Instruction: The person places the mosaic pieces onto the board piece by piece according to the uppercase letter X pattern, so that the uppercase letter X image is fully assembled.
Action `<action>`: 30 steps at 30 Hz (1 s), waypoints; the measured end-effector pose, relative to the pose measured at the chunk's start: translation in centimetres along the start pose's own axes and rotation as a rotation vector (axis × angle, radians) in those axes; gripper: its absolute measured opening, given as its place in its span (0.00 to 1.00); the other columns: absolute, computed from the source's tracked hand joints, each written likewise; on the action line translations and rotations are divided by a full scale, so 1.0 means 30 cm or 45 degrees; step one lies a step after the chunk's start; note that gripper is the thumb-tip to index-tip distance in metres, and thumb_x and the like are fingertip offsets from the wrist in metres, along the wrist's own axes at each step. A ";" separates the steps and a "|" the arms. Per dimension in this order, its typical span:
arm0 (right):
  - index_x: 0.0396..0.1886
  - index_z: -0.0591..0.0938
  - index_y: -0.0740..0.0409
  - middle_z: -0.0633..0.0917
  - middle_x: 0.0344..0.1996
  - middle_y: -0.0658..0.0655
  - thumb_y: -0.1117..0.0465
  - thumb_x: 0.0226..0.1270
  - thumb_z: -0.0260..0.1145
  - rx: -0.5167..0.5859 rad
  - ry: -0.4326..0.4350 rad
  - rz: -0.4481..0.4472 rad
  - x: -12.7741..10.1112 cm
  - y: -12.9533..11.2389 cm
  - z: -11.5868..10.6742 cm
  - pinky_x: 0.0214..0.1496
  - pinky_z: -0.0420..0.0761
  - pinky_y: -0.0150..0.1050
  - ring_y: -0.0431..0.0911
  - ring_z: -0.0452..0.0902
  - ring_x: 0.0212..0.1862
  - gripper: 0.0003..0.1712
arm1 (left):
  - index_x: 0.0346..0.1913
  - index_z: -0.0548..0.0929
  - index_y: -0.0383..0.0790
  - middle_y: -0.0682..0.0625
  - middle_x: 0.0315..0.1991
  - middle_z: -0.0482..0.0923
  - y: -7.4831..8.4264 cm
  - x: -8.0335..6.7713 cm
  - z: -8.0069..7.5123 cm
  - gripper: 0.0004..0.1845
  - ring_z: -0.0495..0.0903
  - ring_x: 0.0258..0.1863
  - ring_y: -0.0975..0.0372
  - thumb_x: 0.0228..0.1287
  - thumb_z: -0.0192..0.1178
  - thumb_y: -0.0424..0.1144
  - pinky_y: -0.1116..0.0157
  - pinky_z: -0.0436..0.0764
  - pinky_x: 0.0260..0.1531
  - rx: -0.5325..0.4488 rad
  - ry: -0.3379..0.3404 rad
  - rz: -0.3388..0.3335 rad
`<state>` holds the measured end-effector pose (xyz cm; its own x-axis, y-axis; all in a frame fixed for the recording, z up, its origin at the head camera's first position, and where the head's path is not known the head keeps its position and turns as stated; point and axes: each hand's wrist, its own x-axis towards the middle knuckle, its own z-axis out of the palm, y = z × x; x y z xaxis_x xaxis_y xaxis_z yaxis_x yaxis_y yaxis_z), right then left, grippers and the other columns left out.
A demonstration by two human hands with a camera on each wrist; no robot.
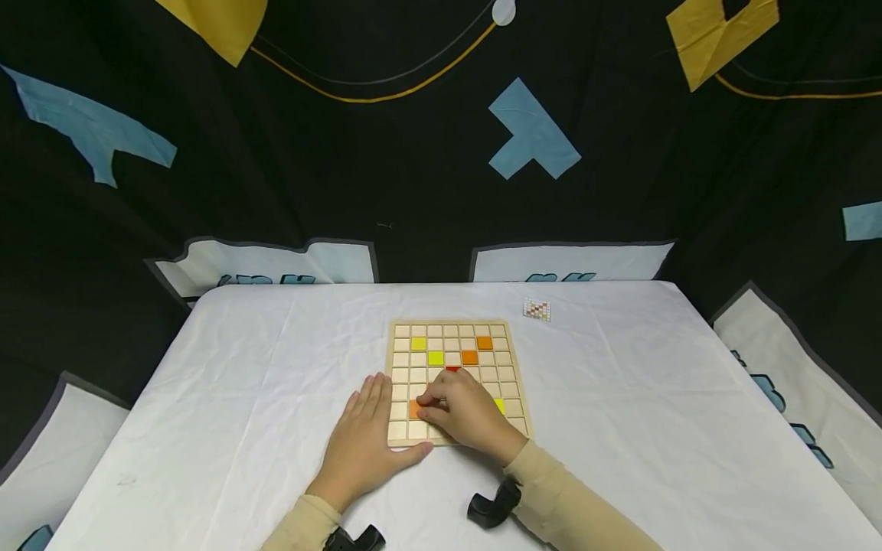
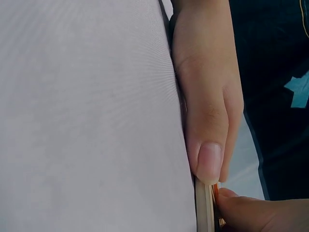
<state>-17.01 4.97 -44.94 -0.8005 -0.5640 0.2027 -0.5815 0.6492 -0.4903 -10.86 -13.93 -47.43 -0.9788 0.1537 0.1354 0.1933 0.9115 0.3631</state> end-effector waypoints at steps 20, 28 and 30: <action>0.44 0.87 0.47 0.76 0.29 0.39 0.51 0.64 0.72 0.075 0.145 0.097 -0.057 0.032 -0.068 0.38 0.72 0.30 0.39 0.69 0.37 0.11 | 0.76 0.54 0.28 0.37 0.79 0.50 -0.002 0.001 0.008 0.66 0.48 0.80 0.47 0.51 0.55 0.80 0.47 0.53 0.78 0.002 0.003 -0.012; 0.44 0.86 0.46 0.76 0.30 0.38 0.52 0.65 0.71 0.086 0.205 0.133 -0.091 0.046 -0.091 0.40 0.73 0.32 0.38 0.70 0.39 0.10 | 0.76 0.55 0.28 0.37 0.78 0.51 0.002 -0.001 0.011 0.66 0.49 0.79 0.46 0.51 0.53 0.81 0.47 0.54 0.77 0.003 0.002 -0.015; 0.44 0.87 0.46 0.76 0.30 0.37 0.52 0.65 0.71 0.086 0.215 0.136 -0.095 0.048 -0.093 0.39 0.72 0.32 0.38 0.69 0.39 0.10 | 0.76 0.55 0.28 0.37 0.78 0.51 0.002 -0.001 0.011 0.66 0.49 0.79 0.46 0.51 0.54 0.81 0.47 0.54 0.77 0.007 0.007 -0.017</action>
<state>-15.97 8.93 -43.85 -0.8732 -0.3964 0.2834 -0.4857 0.6619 -0.5710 -10.85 -13.77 -47.71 -0.9809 0.1396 0.1354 0.1800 0.9154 0.3601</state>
